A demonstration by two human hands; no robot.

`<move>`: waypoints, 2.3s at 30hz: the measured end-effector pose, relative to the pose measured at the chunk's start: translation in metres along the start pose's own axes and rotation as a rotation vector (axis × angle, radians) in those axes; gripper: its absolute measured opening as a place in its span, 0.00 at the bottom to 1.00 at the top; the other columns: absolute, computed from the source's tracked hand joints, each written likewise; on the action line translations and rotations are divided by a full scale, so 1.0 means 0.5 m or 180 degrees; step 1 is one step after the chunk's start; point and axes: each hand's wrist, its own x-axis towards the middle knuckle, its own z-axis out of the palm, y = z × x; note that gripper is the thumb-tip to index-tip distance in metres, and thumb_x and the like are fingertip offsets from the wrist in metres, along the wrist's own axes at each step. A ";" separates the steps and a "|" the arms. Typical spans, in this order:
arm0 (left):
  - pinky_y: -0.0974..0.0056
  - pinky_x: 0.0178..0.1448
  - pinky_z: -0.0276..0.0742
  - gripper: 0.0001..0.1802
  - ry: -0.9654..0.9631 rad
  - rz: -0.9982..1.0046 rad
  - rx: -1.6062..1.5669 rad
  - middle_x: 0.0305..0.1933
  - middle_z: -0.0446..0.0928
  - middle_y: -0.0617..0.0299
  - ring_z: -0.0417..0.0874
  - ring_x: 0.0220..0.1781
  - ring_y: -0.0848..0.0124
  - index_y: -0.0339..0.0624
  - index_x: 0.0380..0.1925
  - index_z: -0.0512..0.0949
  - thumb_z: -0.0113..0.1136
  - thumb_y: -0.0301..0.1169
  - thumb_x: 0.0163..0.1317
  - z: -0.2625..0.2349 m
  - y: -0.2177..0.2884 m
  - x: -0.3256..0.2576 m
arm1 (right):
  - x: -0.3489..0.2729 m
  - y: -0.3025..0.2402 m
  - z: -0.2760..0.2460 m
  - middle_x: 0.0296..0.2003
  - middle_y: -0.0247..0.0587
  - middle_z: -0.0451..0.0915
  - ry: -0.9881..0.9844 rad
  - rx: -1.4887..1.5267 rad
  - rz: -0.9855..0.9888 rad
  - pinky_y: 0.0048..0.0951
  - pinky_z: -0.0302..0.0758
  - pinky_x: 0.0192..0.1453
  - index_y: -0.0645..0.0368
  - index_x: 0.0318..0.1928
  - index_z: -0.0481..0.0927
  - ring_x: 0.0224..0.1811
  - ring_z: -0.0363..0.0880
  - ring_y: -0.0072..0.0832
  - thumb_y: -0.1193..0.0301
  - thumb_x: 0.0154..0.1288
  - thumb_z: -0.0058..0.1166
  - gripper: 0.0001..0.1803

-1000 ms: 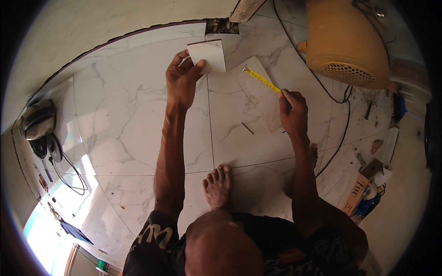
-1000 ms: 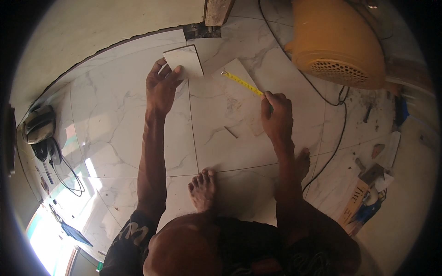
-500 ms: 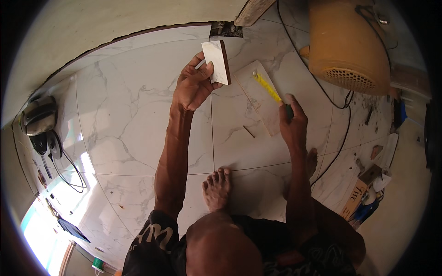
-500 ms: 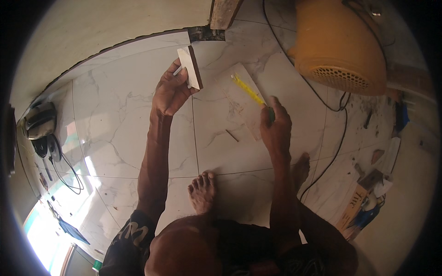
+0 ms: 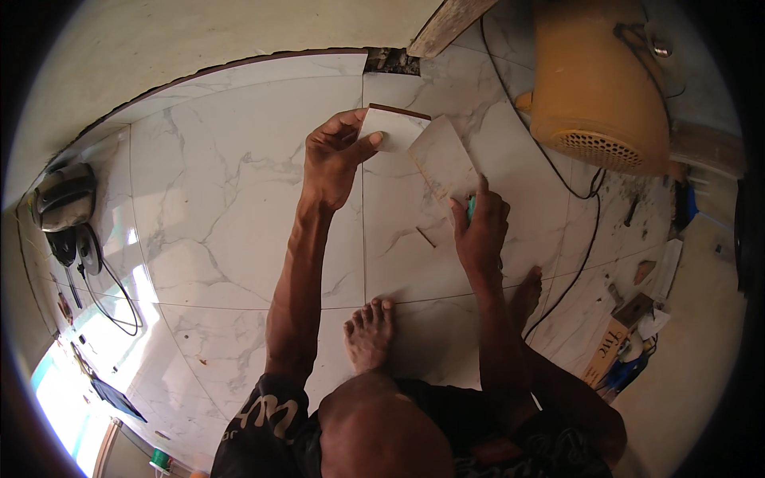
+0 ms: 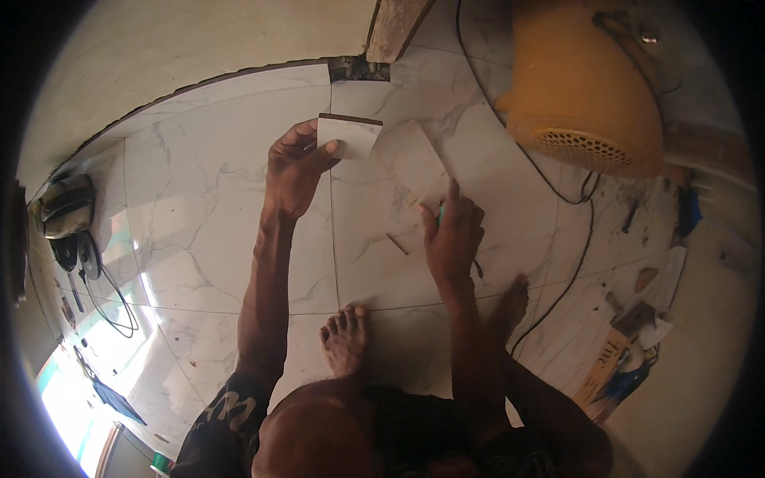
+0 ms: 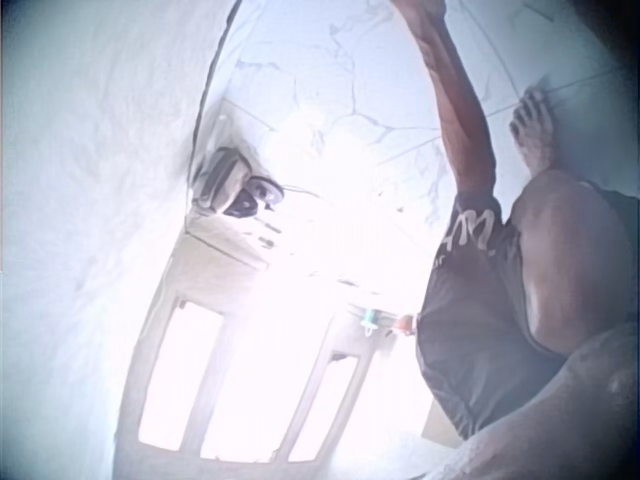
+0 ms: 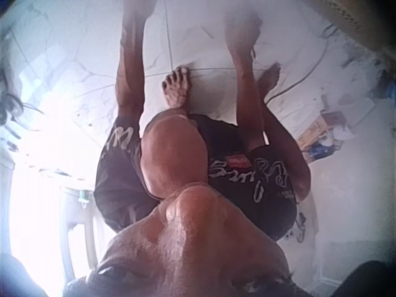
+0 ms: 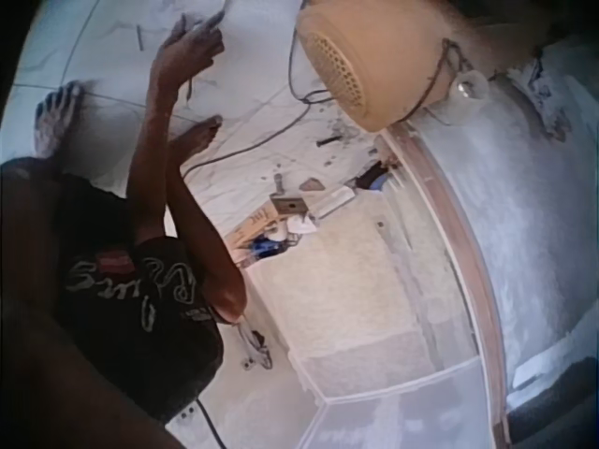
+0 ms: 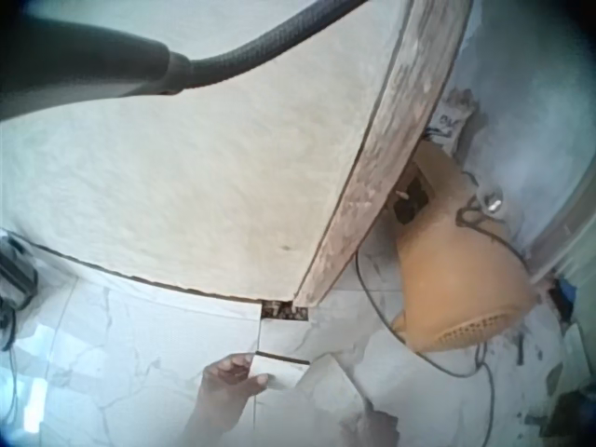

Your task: The person measures a white tile with a tape measure and marks it with a pencil. He then uses a small rectangular tile as a guide to draw a line. He measures a gap in the floor and places the tile in the gap to check the fit.

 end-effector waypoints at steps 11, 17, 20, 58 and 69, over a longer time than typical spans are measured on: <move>0.64 0.62 0.82 0.18 -0.0043 0.0165 0.0118 0.51 0.87 0.58 0.85 0.53 0.71 0.32 0.53 0.84 0.70 0.16 0.62 0.015 -0.026 0.052 | 0.209 -0.151 -0.082 0.52 0.49 0.81 -0.0536 0.3054 0.0163 0.35 0.81 0.48 0.65 0.65 0.73 0.49 0.83 0.32 0.66 0.69 0.68 0.30; 0.63 0.58 0.81 0.18 0.0286 0.0371 0.0283 0.48 0.87 0.57 0.85 0.54 0.71 0.32 0.52 0.86 0.73 0.20 0.61 0.022 -0.034 0.123 | 0.336 -0.148 -0.019 0.39 0.44 0.86 -0.0456 0.3039 -0.0192 0.27 0.81 0.45 0.68 0.54 0.82 0.36 0.85 0.25 0.70 0.69 0.65 0.18; 0.64 0.55 0.81 0.23 0.1095 0.0891 0.1368 0.50 0.85 0.51 0.85 0.50 0.69 0.31 0.57 0.83 0.74 0.28 0.62 0.010 -0.053 0.133 | 0.368 -0.149 0.008 0.39 0.43 0.87 -0.0291 0.2888 -0.0309 0.28 0.81 0.45 0.69 0.54 0.82 0.35 0.85 0.26 0.73 0.69 0.63 0.16; 0.66 0.44 0.81 0.26 0.1141 0.0856 0.1302 0.39 0.84 0.60 0.83 0.39 0.73 0.30 0.57 0.83 0.76 0.30 0.60 0.022 -0.050 0.088 | 0.348 -0.132 0.011 0.34 0.43 0.87 -0.0877 0.4226 0.0265 0.28 0.82 0.44 0.68 0.49 0.82 0.34 0.85 0.26 0.68 0.69 0.69 0.17; 0.60 0.53 0.88 0.19 0.0603 0.0318 0.0298 0.52 0.84 0.52 0.87 0.49 0.64 0.29 0.57 0.80 0.67 0.27 0.69 0.037 -0.023 0.010 | 0.258 -0.166 -0.038 0.45 0.47 0.87 -0.1007 0.3664 0.0577 0.34 0.82 0.50 0.64 0.62 0.75 0.43 0.86 0.32 0.72 0.69 0.66 0.24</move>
